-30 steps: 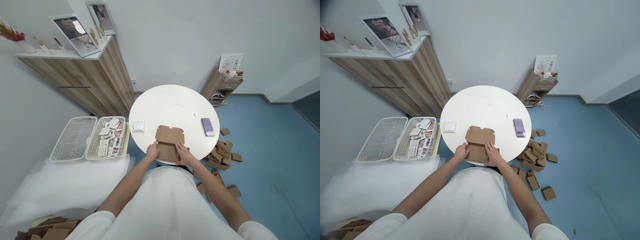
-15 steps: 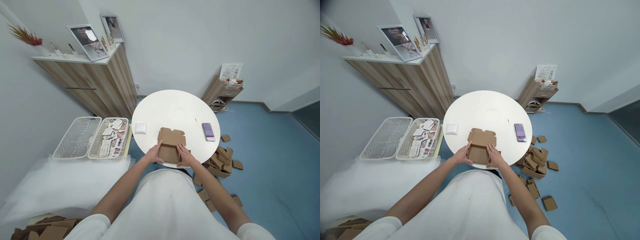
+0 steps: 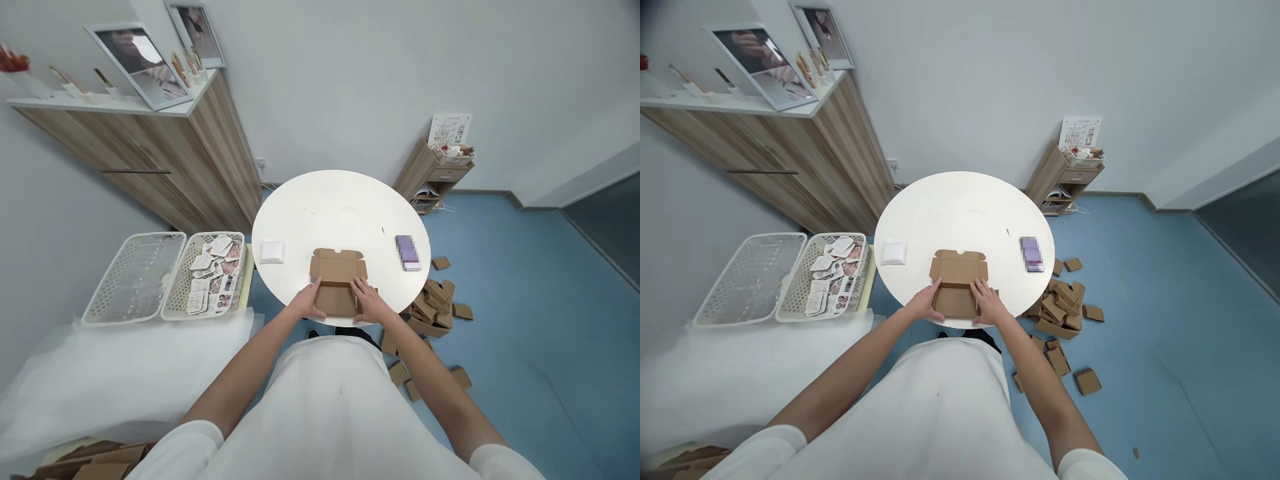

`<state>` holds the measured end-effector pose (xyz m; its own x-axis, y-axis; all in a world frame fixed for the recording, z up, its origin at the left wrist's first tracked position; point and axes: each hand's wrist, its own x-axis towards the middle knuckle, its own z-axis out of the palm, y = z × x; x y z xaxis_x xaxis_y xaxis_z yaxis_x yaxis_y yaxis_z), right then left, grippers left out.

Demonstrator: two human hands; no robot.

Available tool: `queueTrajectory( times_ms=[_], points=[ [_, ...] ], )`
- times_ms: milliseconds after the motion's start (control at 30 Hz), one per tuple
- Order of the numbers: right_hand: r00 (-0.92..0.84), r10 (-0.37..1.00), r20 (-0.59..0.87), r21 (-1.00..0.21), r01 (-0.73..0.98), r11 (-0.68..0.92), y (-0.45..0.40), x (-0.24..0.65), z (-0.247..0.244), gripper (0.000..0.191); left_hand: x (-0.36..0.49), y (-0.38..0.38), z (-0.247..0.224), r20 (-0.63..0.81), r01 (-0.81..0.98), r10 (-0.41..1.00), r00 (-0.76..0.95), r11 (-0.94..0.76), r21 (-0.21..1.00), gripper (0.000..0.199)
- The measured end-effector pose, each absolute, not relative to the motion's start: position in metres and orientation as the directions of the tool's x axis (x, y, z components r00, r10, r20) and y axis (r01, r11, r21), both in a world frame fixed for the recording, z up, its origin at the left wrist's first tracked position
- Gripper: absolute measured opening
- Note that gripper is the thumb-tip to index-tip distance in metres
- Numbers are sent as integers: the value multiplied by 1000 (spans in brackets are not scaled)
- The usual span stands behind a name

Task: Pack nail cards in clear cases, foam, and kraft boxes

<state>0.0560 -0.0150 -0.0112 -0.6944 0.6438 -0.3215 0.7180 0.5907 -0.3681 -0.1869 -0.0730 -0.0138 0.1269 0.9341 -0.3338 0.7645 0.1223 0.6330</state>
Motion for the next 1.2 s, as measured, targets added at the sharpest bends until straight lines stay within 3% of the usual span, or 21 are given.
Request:
queueTrajectory(
  times_ms=[100, 233, 367, 500, 733, 967, 1067, 1200],
  points=[
    [-590, 756, -284, -382, 792, 475, -21, 72, -10, 104, -183, -72, -14, -356, 768, 927, 115, 145, 624, 119],
    [-316, 907, -278, -513, 847, 137, -31, 102, -18, 92, -177, -71, -17, -369, 764, 926, 79, 182, 620, 118],
    [-147, 908, -393, -696, 693, -189, -31, 121, -26, 85, -167, -68, -19, -385, 741, 922, 39, 232, 630, 117],
    [-109, 878, -466, -758, 561, -333, -19, 120, -30, 80, -158, -62, -18, -402, 737, 916, 19, 259, 625, 117],
    [-235, 857, -458, -831, 455, -320, 8, 110, -30, 64, -145, -52, -15, -416, 731, 909, -16, 294, 616, 120],
    [-320, 849, -420, -836, 500, -225, 23, 109, -30, 64, -131, -42, -18, -412, 723, 909, -54, 321, 612, 122],
    [-377, 844, -382, -849, 503, -160, 28, 104, -31, 58, -126, -42, -18, -428, 724, 900, -80, 347, 596, 122],
    [-322, 854, -409, -807, 565, -173, 36, 96, -34, 46, -124, -44, -17, -432, 708, 896, -97, 368, 603, 122]
  ],
)
